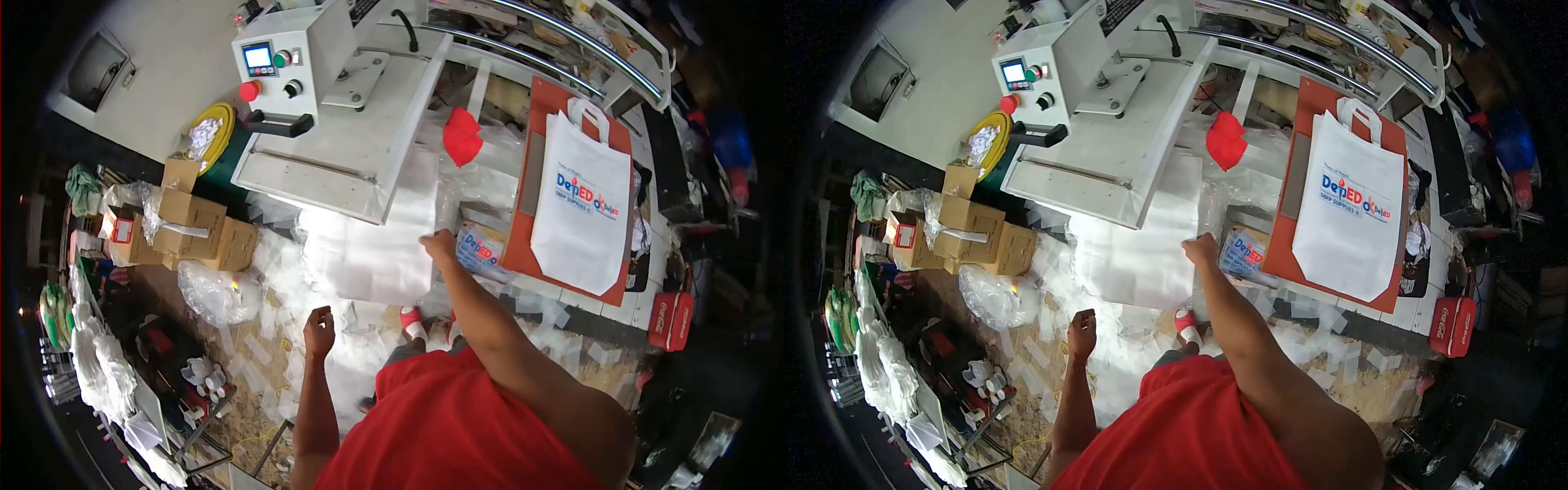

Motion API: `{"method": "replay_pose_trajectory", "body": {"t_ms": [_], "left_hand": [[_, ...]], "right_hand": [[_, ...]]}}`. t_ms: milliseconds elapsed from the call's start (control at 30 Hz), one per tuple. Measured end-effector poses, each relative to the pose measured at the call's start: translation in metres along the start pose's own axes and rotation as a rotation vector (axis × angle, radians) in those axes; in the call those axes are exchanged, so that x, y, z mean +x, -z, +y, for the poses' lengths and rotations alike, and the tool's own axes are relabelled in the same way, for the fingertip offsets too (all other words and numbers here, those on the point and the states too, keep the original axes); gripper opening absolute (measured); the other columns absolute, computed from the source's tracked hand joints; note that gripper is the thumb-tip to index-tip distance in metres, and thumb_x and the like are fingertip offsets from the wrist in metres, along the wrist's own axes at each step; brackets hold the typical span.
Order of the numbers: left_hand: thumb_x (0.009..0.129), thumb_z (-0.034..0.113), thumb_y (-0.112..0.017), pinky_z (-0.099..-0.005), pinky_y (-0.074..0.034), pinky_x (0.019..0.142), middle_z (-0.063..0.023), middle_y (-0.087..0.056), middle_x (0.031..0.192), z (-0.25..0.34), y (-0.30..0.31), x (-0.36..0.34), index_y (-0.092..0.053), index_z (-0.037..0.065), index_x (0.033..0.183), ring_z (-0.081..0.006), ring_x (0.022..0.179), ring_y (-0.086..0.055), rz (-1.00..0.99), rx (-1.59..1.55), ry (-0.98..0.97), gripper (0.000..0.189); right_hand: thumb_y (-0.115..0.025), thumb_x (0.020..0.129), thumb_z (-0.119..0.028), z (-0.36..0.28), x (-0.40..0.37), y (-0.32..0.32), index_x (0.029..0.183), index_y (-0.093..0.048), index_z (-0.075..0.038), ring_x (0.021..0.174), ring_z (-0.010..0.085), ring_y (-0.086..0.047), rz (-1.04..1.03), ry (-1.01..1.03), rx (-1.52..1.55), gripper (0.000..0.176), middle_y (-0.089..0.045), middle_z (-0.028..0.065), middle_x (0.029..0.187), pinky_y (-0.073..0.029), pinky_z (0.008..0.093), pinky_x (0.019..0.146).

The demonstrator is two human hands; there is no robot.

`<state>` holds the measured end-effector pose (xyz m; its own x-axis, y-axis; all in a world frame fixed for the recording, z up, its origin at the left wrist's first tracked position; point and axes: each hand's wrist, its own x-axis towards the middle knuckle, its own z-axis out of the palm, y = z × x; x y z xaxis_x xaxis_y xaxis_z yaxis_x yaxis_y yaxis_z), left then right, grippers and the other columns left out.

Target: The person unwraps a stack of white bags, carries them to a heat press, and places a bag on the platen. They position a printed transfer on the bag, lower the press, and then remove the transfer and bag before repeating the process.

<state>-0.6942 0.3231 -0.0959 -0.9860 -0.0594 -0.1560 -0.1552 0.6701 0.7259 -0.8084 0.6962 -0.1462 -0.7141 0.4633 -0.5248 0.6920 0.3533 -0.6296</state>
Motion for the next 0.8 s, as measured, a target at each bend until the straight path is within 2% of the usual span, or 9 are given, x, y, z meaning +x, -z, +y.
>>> {"method": "replay_pose_trajectory", "body": {"t_ms": [133,233,300,433,567,633,700,733,800], "left_hand": [[0.091,0.02,-0.064,-0.0393,-0.052,0.085,-0.0157,-0.067,0.109,-0.009,0.007,0.003,-0.063,0.003,0.117,-0.0288,0.1,-0.065,0.018,0.034,0.026,0.03],[0.093,0.036,-0.064,-0.0426,-0.043,0.099,-0.0178,-0.055,0.134,0.018,-0.001,0.015,-0.052,0.004,0.134,-0.0328,0.121,-0.052,-0.024,-0.148,0.115,0.053],[0.094,0.055,-0.054,-0.0417,-0.043,0.102,-0.0148,-0.06,0.129,0.095,0.002,0.005,-0.049,0.002,0.138,-0.028,0.116,-0.057,-0.174,-0.605,0.555,0.069],[0.095,0.04,-0.057,-0.0432,-0.04,0.105,-0.0169,-0.048,0.142,0.142,-0.011,-0.002,-0.022,0.008,0.154,-0.0286,0.121,-0.052,-0.646,-0.78,0.472,0.076],[0.091,0.006,-0.056,-0.0277,-0.051,0.086,-0.0119,-0.062,0.111,0.304,0.042,-0.017,-0.035,0.009,0.149,-0.0166,0.097,-0.061,-0.337,-0.824,0.058,0.062],[0.091,0.006,-0.055,-0.0243,-0.048,0.082,-0.0082,-0.061,0.113,0.361,0.054,0.01,-0.047,0.008,0.14,-0.013,0.093,-0.058,-0.218,-0.615,-0.274,0.049],[0.092,0.007,-0.056,-0.0233,-0.047,0.081,-0.0049,-0.061,0.119,0.421,0.049,0.059,-0.051,0.003,0.135,-0.0104,0.094,-0.057,-0.003,-0.518,-0.695,0.043],[0.095,0.008,-0.055,-0.0239,-0.047,0.08,-0.0074,-0.06,0.124,0.473,0.059,0.054,-0.053,0.001,0.132,-0.0097,0.095,-0.057,-0.073,-0.644,-0.734,0.038],[0.1,0.009,-0.051,-0.0223,-0.048,0.075,-0.0099,-0.061,0.121,0.559,0.052,0.038,-0.049,-0.001,0.133,-0.0105,0.095,-0.057,0.314,-0.843,-1.208,0.035]], "right_hand": [[-0.072,0.077,-0.025,-0.004,-0.022,0.022,0.1,-0.067,0.004,0.087,0.0318,-0.07,0.083,0.122,0.147,0.038,-0.071,0.0205,0.09,-0.055,0.0394,0.08],[-0.069,0.086,-0.013,-0.025,-0.104,0.097,0.117,-0.062,0.002,0.093,0.0206,-0.066,-0.427,0.098,0.76,0.035,-0.068,0.0104,0.104,-0.053,0.0356,0.082],[-0.07,0.087,-0.009,-0.048,-0.151,0.145,0.123,-0.059,0.001,0.098,0.0189,-0.064,-0.451,0.065,0.952,0.039,-0.065,0.0078,0.111,-0.052,0.0349,0.086],[-0.075,0.085,-0.012,-0.066,-0.198,0.236,0.131,-0.051,0.004,0.1,0.0175,-0.061,-0.25,0.209,0.88,0.055,-0.063,0.0104,0.109,-0.049,0.03,0.089],[-0.076,0.086,-0.014,-0.058,-0.216,0.334,0.133,-0.054,-0.003,0.092,0.0124,-0.06,-0.037,0.476,0.628,0.053,-0.064,0.0059,0.099,-0.049,0.0264,0.083],[-0.074,0.088,-0.013,-0.053,-0.203,0.385,0.126,-0.061,-0.007,0.088,0.009,-0.059,0.001,0.606,0.593,0.041,-0.065,0.0021,0.096,-0.048,0.0234,0.079],[-0.073,0.089,-0.013,-0.065,-0.203,0.445,0.119,-0.065,-0.007,0.087,0.0078,-0.06,0.231,0.617,0.53,0.032,-0.066,0.0006,0.098,-0.049,0.0218,0.078],[-0.071,0.09,-0.012,-0.078,-0.221,0.47,0.119,-0.064,-0.006,0.088,0.0086,-0.061,0.445,0.809,0.527,0.031,-0.067,0.0015,0.1,-0.05,0.0223,0.079],[-0.068,0.092,-0.01,-0.105,-0.269,0.519,0.12,-0.063,-0.004,0.091,0.0108,-0.063,0.934,1.255,0.455,0.029,-0.068,0.0045,0.104,-0.051,0.0241,0.083]]}}
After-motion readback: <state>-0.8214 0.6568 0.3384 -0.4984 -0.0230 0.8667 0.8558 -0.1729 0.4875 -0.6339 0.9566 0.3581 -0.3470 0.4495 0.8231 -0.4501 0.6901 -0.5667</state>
